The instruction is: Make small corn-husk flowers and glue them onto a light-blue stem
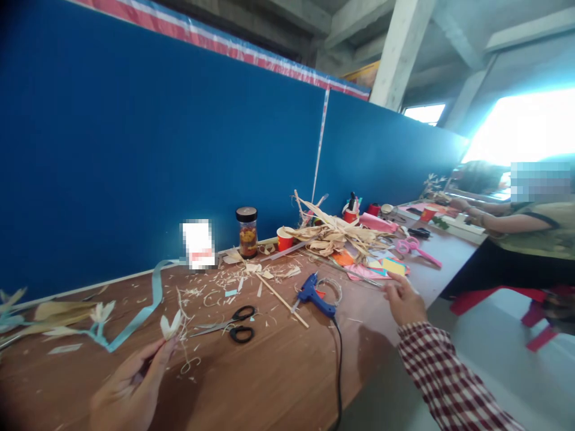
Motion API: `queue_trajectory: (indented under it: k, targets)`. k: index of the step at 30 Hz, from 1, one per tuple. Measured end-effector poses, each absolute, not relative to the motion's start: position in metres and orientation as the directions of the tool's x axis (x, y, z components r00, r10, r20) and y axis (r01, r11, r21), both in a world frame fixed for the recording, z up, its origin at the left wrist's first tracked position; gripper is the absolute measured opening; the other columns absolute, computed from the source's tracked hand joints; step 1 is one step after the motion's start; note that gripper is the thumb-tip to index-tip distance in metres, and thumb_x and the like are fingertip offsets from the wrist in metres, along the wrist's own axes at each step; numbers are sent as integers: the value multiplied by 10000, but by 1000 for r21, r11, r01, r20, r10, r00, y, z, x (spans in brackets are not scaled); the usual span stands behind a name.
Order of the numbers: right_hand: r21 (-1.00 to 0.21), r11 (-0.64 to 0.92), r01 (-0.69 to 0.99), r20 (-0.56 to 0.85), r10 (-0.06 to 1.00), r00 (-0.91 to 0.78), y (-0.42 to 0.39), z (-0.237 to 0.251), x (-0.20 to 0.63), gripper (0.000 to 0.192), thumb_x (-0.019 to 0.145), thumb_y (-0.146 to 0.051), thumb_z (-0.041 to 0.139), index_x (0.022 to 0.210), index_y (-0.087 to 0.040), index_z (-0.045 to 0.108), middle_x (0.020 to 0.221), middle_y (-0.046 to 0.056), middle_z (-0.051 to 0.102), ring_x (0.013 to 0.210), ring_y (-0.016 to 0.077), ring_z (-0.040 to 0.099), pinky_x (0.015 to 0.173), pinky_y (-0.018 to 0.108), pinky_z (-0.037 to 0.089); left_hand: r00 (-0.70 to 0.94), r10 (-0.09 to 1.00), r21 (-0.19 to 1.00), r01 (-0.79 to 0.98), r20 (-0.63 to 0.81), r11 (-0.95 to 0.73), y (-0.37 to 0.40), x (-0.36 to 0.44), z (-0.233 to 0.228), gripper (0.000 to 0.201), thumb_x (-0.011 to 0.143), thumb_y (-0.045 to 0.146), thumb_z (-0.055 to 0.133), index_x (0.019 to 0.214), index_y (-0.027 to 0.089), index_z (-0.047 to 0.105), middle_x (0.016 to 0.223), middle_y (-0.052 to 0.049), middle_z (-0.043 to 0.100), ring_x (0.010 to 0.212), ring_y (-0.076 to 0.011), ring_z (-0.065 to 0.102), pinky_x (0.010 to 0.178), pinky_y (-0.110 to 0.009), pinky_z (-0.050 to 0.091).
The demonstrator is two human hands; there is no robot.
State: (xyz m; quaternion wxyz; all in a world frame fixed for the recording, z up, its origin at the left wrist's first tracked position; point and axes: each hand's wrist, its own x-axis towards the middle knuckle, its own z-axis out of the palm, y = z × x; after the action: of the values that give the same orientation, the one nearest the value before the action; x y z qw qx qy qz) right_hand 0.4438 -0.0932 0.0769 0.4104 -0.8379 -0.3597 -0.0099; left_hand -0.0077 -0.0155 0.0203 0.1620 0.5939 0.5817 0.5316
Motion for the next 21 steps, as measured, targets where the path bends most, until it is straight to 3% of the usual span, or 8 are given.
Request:
queue_trajectory:
  k: [3,6,9,13,18,21]
  targets:
    - [-492,-300,818,420,741,524,-95,70,433,333,775,-287,431,1064,-143,513,886,142,600,700,200,586,593,306,398,-227,878,810,530,421,-252,-15,-8,20,340,645,485,581,804,199,673,809,-47,697,754,-224,633,763,-341,484]
    - [-433,-145,890,441,827,349,-85,59,396,264,787,-286,445,1015,-188,534,895,94,605,787,199,574,670,301,417,-237,880,792,571,412,-217,-13,-9,17,367,638,513,569,810,208,676,807,-44,700,768,-237,634,761,-350,483]
    - [-396,-57,917,456,854,250,-70,49,359,186,750,-296,524,914,-218,568,871,45,602,828,206,554,726,321,415,-232,877,769,604,421,-210,-12,-11,15,382,631,526,564,816,211,676,830,-48,698,788,-241,630,772,-354,476]
    - [-340,60,939,480,869,118,-54,51,322,144,795,-245,470,898,-197,558,844,48,583,810,192,528,725,317,397,-210,877,784,568,431,-249,-14,-9,13,355,636,505,572,794,204,676,816,-47,696,771,-227,630,780,-346,475]
    - [-195,248,949,306,935,-182,-17,63,285,146,813,-225,458,886,-205,583,878,41,593,848,176,514,755,283,379,-204,860,788,537,468,-301,-15,-5,11,318,646,457,592,802,192,672,840,-59,689,803,-222,623,776,-336,478]
    - [-113,262,958,161,957,-243,15,65,267,174,806,-228,479,938,-214,592,940,45,599,897,181,513,767,274,380,-184,844,772,535,504,-344,-15,-5,10,287,666,428,587,802,188,669,846,-64,684,797,-212,621,764,-327,482]
